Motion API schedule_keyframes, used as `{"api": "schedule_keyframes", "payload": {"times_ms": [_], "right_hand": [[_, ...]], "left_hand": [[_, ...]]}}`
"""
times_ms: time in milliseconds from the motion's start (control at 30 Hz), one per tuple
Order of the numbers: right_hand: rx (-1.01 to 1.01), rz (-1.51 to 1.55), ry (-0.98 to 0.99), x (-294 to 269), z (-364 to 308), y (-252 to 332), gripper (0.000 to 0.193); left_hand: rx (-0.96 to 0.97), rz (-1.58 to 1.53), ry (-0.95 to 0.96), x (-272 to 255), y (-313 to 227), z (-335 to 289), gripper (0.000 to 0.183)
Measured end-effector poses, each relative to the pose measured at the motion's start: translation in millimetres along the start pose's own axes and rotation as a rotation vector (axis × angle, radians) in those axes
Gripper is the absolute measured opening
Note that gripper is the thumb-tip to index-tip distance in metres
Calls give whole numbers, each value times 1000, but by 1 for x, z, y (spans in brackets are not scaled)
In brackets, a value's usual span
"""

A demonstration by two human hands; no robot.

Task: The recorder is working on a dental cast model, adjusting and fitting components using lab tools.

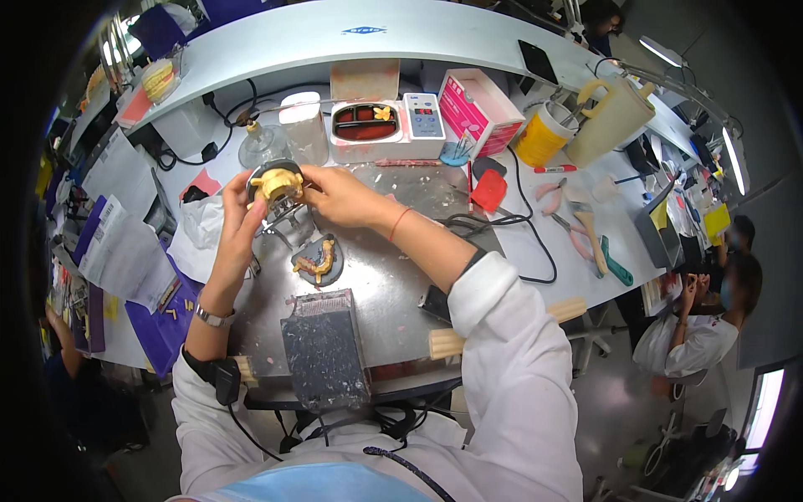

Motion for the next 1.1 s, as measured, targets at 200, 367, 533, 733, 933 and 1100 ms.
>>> {"api": "schedule_keyframes", "payload": {"times_ms": [200, 367, 533, 733, 933, 1100], "right_hand": [[66, -792, -251, -97, -83, 36, 35], [401, -1124, -239, -159, -167, -8, 28], [517, -1045, -304, -163, -177, -26, 18], [344, -1071, -474, -154, -166, 21, 9], [-190, -699, -271, -35, -140, 91, 21], [-305, -621, -111, 5, -139, 66, 27]], "left_hand": [[-80, -147, 48, 7, 1, 2, 36], [-83, -213, -12, 10, -1, -6, 40], [3, -49, -22, 13, 1, -21, 53], [-3, -199, 50, 17, 7, -17, 60], [96, 109, 119, 14, 6, -22, 58], [333, 453, 220, 28, -9, -20, 58]]}}
Point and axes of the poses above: each hand's wrist, its own z-axis towards the middle knuckle, its own x-axis out of the palm, y = z × x, the point moved 6 cm from there along z, towards the middle knuckle, and after that the axes turned 7 degrees about -z, right-handed, at the moved point
